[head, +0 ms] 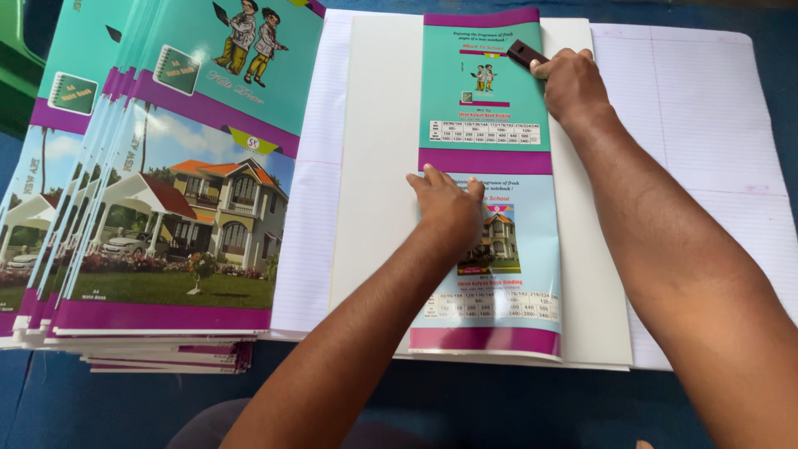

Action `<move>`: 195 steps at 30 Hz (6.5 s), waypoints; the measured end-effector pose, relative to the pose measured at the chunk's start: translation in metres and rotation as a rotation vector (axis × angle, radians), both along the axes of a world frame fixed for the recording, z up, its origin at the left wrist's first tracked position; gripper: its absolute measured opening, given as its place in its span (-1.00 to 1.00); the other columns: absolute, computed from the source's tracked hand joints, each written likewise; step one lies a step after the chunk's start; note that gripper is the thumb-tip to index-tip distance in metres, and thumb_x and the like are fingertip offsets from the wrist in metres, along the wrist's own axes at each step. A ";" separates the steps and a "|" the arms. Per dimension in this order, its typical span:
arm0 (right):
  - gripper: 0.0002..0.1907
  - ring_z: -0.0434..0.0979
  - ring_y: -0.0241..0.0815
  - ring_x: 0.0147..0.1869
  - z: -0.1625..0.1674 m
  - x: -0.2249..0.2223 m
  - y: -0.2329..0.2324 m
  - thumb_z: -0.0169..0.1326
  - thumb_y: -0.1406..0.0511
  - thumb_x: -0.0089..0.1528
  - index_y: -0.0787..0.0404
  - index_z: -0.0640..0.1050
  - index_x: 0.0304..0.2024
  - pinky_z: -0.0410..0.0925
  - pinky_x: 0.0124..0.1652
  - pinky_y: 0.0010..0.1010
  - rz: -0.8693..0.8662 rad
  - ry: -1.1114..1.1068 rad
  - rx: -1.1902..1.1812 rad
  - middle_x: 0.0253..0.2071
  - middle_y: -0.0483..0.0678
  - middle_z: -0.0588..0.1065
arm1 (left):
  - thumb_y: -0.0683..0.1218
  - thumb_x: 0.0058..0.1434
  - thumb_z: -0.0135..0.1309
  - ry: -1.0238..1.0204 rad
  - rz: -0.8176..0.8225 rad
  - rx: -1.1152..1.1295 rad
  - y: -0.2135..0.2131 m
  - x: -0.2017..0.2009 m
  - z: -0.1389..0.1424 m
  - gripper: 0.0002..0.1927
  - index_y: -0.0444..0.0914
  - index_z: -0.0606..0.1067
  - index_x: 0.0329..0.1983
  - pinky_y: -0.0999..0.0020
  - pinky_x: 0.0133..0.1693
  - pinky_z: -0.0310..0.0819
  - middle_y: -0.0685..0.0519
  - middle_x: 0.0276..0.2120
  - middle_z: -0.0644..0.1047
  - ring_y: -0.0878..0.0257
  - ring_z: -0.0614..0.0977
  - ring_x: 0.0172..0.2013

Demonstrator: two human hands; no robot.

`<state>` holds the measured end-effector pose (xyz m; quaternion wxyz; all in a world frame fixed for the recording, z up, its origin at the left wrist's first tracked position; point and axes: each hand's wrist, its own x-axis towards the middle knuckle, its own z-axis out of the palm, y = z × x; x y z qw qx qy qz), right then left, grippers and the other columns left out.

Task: The person folds the cover of a notebook over the inner pages and presses the fold with a small rectangular tool to create a crease. They repeat this process for multiple notebooks in a stack.

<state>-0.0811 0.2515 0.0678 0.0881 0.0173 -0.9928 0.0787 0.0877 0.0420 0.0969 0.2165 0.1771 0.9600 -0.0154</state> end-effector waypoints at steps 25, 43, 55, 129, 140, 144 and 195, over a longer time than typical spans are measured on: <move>-0.65 0.63 0.06 -0.07 0.012 -0.041 0.002 -0.13 0.12 0.49 0.02 0.62 0.13 0.45 0.01 -0.16 -0.123 -0.059 0.033 -0.06 0.14 0.59 | 0.12 0.33 0.08 -0.062 -0.047 0.001 -0.001 0.029 0.012 -0.12 -0.26 -0.05 0.55 -0.45 0.31 -0.24 -0.59 0.37 0.06 -0.52 -0.09 0.43; -0.41 0.59 0.15 0.04 0.015 -0.039 0.007 0.19 0.46 0.16 -0.08 0.56 0.24 0.42 0.09 -0.13 -0.003 -0.132 0.124 0.00 0.17 0.57 | 0.12 0.29 0.13 -0.078 -0.002 0.015 -0.002 0.011 0.005 -0.11 -0.19 -0.01 0.55 -0.42 0.32 -0.20 -0.53 0.40 0.07 -0.47 -0.08 0.44; -0.52 0.64 0.07 -0.01 0.002 -0.013 0.007 0.09 0.48 0.26 0.02 0.59 0.20 0.47 0.07 -0.16 -0.004 -0.155 0.068 -0.05 0.17 0.61 | 0.08 0.35 0.05 -0.041 0.034 0.058 -0.005 -0.008 -0.007 -0.24 -0.16 0.06 0.54 -0.45 0.31 -0.16 -0.50 0.40 0.08 -0.43 -0.07 0.45; -0.51 0.57 0.16 -0.18 -0.014 0.205 0.015 0.05 0.46 0.14 0.05 0.60 0.12 0.45 -0.10 -0.11 0.404 -0.292 -0.090 -0.28 0.21 0.53 | 0.08 0.34 0.15 0.069 0.203 0.008 -0.003 -0.099 -0.073 -0.28 0.18 0.16 0.52 -0.51 0.29 -0.05 -0.24 0.33 0.38 -0.25 0.23 0.40; -0.53 0.58 0.17 -0.17 -0.014 0.226 0.012 0.07 0.46 0.11 -0.02 0.62 0.05 0.44 -0.13 -0.08 0.425 -0.363 -0.111 -0.28 0.18 0.53 | 0.04 0.12 0.37 0.041 0.234 -0.002 -0.009 -0.101 -0.072 -0.04 0.24 0.12 0.53 -0.46 0.30 -0.04 -0.24 0.39 0.28 -0.16 0.16 0.45; -0.62 0.59 0.20 -0.17 -0.019 0.233 0.009 0.05 0.44 0.17 -0.03 0.64 -0.02 0.44 -0.14 -0.05 0.458 -0.370 -0.036 -0.32 0.19 0.53 | 0.04 0.05 0.42 0.035 0.243 0.014 -0.014 -0.098 -0.073 0.01 0.20 0.14 0.52 -0.44 0.28 0.01 -0.27 0.44 0.18 -0.13 0.13 0.45; -0.48 0.65 0.09 0.01 -0.018 0.181 0.056 0.14 0.42 0.12 0.14 0.58 0.17 0.46 0.07 -0.17 -0.145 -0.111 -0.324 -0.03 0.14 0.62 | 0.07 0.14 0.24 0.342 0.311 0.333 0.011 -0.043 -0.077 -0.56 -0.20 0.54 0.05 -0.13 0.06 0.37 -0.13 0.10 0.41 -0.06 0.37 0.19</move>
